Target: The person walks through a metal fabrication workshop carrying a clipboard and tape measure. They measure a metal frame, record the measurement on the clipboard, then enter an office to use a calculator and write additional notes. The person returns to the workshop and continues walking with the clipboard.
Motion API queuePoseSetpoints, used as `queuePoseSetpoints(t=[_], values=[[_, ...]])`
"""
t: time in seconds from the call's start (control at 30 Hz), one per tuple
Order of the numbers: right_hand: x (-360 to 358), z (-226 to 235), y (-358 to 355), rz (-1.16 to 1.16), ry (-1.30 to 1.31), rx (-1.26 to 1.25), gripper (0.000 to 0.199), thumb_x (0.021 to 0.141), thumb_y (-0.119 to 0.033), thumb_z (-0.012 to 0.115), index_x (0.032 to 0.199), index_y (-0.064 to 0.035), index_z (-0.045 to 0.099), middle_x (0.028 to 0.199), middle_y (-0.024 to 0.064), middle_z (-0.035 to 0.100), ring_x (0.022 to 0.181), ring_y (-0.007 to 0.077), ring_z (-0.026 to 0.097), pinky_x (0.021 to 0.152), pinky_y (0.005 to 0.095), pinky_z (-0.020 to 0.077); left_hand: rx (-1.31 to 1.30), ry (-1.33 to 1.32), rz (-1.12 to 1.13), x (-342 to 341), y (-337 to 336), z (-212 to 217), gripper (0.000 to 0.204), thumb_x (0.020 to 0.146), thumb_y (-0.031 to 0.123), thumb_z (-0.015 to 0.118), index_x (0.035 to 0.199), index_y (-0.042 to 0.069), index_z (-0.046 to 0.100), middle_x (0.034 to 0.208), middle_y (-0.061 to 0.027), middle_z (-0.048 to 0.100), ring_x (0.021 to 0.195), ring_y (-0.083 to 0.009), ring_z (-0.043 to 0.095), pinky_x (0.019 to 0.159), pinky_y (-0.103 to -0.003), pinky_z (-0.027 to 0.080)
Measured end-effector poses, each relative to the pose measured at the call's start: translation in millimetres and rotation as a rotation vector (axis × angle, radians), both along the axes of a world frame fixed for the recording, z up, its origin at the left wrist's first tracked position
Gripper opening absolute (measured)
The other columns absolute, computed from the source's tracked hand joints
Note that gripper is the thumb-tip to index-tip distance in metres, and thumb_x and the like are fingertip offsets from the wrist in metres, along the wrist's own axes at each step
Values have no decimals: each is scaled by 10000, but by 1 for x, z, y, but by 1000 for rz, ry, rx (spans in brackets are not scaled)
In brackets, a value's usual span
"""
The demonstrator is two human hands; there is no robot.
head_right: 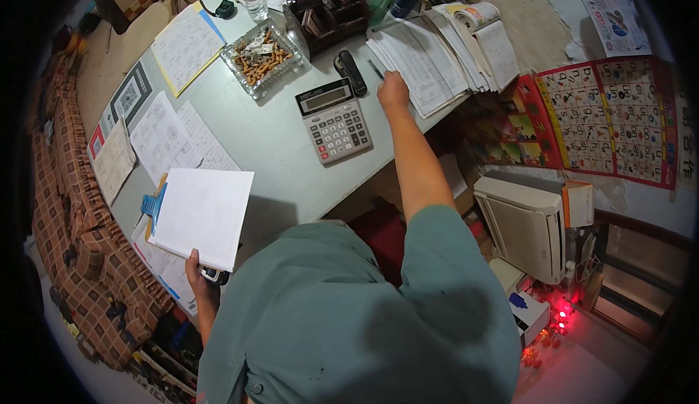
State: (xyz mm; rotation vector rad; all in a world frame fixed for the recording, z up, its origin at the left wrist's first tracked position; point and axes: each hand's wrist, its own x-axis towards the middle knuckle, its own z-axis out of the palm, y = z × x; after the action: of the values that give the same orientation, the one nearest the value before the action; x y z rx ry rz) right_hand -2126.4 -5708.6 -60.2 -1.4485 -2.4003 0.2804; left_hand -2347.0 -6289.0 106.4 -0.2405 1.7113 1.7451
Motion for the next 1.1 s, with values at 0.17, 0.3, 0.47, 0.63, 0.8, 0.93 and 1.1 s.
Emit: queuePoseSetpoints(t=[0.17,0.3,0.47,0.63,0.8,0.93,1.1], values=[[21,11,-27,-74,113,12,225,774,-83,629,981,4,646,974,205,591,875,408,611,778,468,510,56,2,-84,-5,8,-15,492,906,292,602,1201,-96,528,1085,-158,637,978,-221,633,847,-328,502],[41,25,-53,-158,264,24,261,756,-89,635,995,14,646,930,178,603,821,363,614,751,428,508,-20,40,-195,-11,26,-30,392,898,303,638,992,-77,609,949,-112,655,852,-166,608,776,-299,481],[62,40,-85,-249,360,33,195,809,-115,639,965,-7,594,883,171,610,800,360,624,720,441,509,-28,56,-398,-21,54,-53,353,936,286,621,1015,-58,628,925,-72,664,812,-129,598,743,-280,469],[75,49,-111,-264,455,35,173,861,-148,630,957,-13,580,866,175,645,801,369,635,711,433,503,4,-18,-597,-40,70,-80,385,946,323,605,1038,-50,634,915,-52,657,794,-111,583,728,-267,463],[83,41,-134,-234,396,-30,213,968,-185,532,1113,-52,613,1025,220,678,934,409,648,778,438,519,-113,-70,-750,-59,77,-103,433,936,368,613,1108,-29,636,978,-41,670,866,-122,614,786,-265,490],[84,28,-149,-198,340,47,205,968,-160,520,1114,-45,606,996,211,676,918,408,640,771,441,515,-154,-107,-827,-70,77,-108,454,928,384,636,1124,-26,639,983,-44,671,876,-122,614,800,-271,491],[86,8,-154,-55,280,193,209,942,-125,524,1111,-28,599,983,205,666,919,408,630,794,468,499,-231,-111,-839,-78,70,-112,446,907,403,661,1069,-12,671,901,-29,657,799,-122,587,734,-272,475]])
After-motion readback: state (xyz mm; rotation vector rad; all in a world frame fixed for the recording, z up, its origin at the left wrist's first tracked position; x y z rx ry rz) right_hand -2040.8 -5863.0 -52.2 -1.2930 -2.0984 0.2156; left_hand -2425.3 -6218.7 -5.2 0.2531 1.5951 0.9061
